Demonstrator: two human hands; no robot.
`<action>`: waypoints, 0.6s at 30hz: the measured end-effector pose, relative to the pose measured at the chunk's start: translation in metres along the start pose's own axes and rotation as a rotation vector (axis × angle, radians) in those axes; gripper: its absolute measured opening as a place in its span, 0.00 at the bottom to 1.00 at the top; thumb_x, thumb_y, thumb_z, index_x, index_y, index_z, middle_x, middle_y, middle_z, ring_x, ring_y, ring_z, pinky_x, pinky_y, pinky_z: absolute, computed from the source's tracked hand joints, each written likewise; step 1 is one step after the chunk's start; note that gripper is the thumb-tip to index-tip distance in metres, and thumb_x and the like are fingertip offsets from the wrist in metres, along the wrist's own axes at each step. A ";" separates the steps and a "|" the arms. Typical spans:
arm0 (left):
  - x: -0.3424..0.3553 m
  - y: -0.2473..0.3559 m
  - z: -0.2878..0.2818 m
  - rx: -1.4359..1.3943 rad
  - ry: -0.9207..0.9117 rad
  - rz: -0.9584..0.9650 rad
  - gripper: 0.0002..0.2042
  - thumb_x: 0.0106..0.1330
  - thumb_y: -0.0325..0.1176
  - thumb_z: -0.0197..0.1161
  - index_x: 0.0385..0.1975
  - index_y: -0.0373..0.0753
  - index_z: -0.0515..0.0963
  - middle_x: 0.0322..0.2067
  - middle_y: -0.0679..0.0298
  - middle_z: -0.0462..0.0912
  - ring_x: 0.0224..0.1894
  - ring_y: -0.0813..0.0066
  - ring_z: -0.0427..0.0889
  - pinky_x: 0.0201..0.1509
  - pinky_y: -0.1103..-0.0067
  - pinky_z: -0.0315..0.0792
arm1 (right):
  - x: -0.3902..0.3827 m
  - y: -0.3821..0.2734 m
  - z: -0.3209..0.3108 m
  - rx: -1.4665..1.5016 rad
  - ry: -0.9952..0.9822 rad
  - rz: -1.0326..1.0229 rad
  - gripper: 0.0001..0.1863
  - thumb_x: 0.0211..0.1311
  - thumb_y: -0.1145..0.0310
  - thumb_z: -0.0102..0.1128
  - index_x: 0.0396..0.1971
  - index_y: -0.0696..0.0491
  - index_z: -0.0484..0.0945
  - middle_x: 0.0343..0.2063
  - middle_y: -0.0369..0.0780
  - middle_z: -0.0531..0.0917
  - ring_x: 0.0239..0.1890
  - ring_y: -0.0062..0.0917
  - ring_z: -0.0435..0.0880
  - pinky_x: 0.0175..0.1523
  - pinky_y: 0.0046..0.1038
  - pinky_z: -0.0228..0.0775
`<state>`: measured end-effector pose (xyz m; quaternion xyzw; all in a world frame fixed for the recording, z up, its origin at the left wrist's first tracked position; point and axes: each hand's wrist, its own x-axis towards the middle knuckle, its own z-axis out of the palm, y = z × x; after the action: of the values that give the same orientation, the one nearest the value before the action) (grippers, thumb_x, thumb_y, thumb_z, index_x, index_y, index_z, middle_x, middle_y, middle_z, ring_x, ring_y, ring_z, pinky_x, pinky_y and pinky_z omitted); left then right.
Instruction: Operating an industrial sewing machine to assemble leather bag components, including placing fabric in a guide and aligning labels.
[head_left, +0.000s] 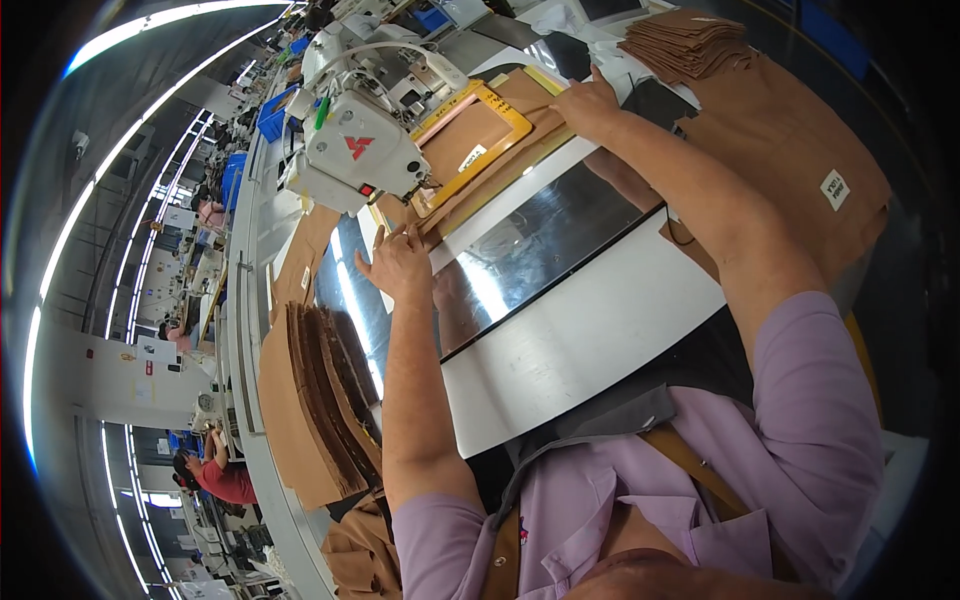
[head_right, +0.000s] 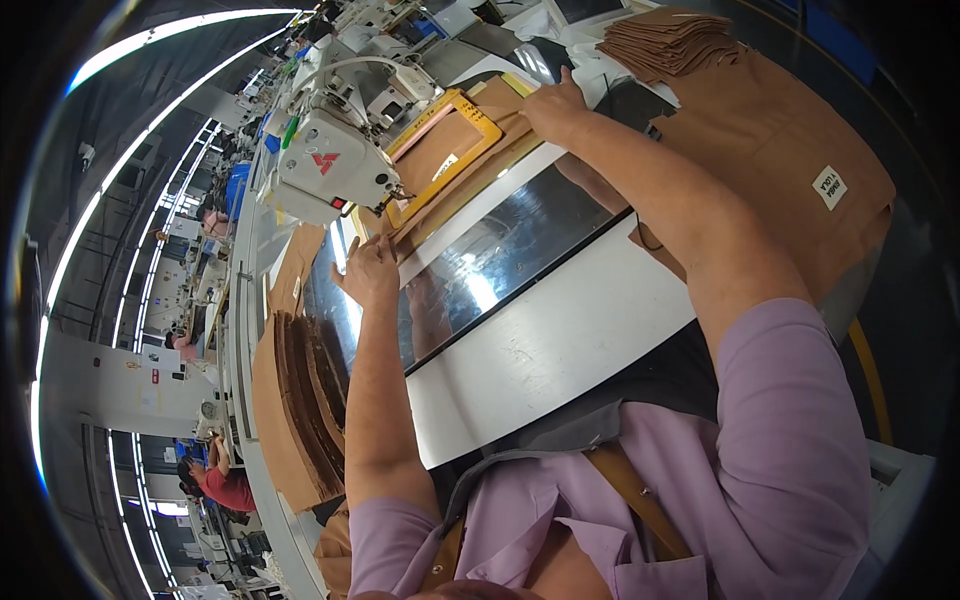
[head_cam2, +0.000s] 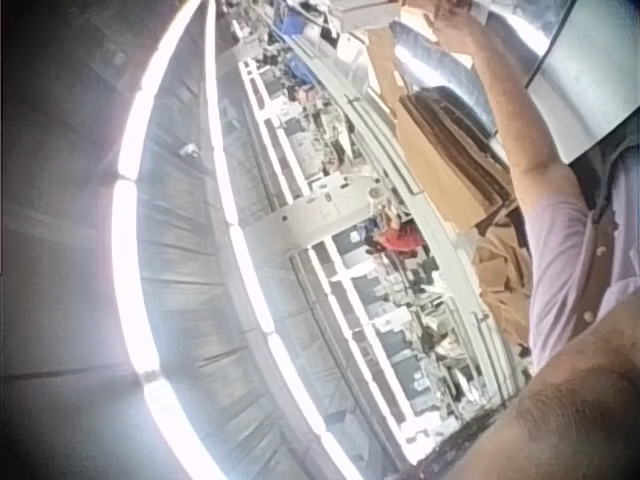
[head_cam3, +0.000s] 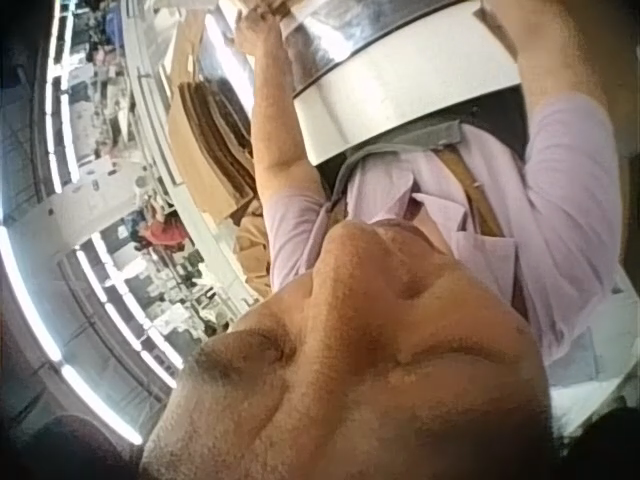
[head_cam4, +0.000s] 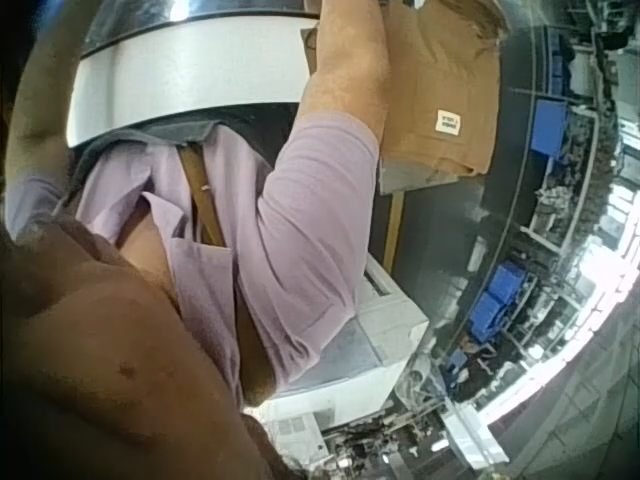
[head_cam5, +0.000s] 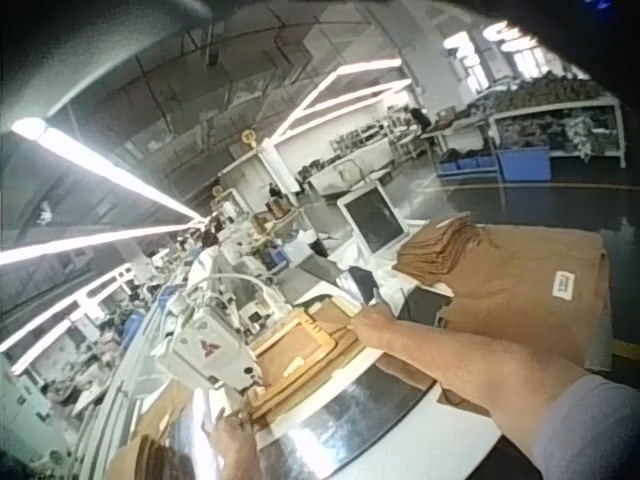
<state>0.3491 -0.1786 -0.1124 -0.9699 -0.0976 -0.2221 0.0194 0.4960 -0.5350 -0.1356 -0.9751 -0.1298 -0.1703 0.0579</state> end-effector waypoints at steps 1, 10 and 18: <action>-0.010 0.003 -0.009 -0.040 0.038 0.017 0.14 0.73 0.42 0.60 0.31 0.44 0.89 0.52 0.73 0.88 0.64 0.71 0.77 0.75 0.52 0.48 | -0.004 0.005 -0.005 -0.021 0.043 -0.002 0.14 0.67 0.66 0.54 0.39 0.48 0.90 0.40 0.45 0.90 0.50 0.37 0.88 0.76 0.55 0.49; -0.155 0.006 -0.070 -0.047 0.030 0.344 0.14 0.61 0.47 0.72 0.24 0.42 0.84 0.50 0.70 0.85 0.56 0.68 0.80 0.70 0.57 0.56 | -0.128 0.025 -0.117 0.085 -0.277 -0.028 0.15 0.68 0.62 0.58 0.41 0.56 0.87 0.39 0.46 0.89 0.45 0.45 0.87 0.67 0.40 0.69; -0.232 -0.010 -0.067 -0.392 0.212 0.159 0.35 0.59 0.61 0.71 0.55 0.36 0.75 0.69 0.54 0.70 0.69 0.56 0.68 0.72 0.56 0.53 | -0.212 -0.015 -0.080 0.258 0.038 -0.152 0.31 0.68 0.56 0.63 0.68 0.54 0.71 0.69 0.44 0.72 0.72 0.37 0.69 0.77 0.45 0.54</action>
<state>0.1134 -0.2165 -0.1530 -0.9312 0.0265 -0.3350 -0.1416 0.2743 -0.5827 -0.1332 -0.9435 -0.2229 -0.1742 0.1724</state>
